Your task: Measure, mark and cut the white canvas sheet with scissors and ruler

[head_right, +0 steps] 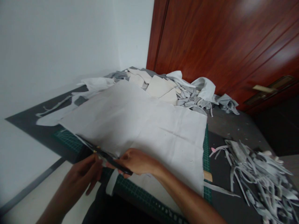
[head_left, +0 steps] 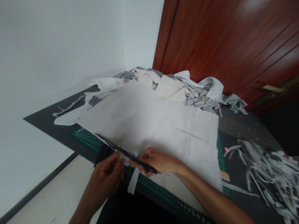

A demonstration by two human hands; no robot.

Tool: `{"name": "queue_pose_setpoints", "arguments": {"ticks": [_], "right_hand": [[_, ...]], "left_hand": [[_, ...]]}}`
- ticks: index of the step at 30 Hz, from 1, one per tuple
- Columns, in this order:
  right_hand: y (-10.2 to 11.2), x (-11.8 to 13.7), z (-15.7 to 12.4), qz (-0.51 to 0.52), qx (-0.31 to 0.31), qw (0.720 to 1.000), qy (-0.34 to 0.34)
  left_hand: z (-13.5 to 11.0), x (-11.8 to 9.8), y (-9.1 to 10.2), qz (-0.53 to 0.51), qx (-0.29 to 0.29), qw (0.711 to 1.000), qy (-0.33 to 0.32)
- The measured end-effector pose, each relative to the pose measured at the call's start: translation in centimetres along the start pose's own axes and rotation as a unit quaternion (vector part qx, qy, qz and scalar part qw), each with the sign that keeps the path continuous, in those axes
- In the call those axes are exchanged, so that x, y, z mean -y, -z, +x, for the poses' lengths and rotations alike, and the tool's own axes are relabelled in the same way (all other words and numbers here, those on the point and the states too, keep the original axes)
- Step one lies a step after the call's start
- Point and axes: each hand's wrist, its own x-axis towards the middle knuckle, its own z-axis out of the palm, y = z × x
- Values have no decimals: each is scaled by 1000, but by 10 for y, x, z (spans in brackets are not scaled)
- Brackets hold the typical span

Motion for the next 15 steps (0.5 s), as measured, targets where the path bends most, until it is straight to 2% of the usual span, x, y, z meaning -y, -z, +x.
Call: {"name": "queue_pose_setpoints", "arguments": {"ticks": [15], "right_hand": [[-2, -2, 8, -11, -25, 999, 17]], "left_hand": [[-3, -6, -2, 19, 8, 1000, -1]]}}
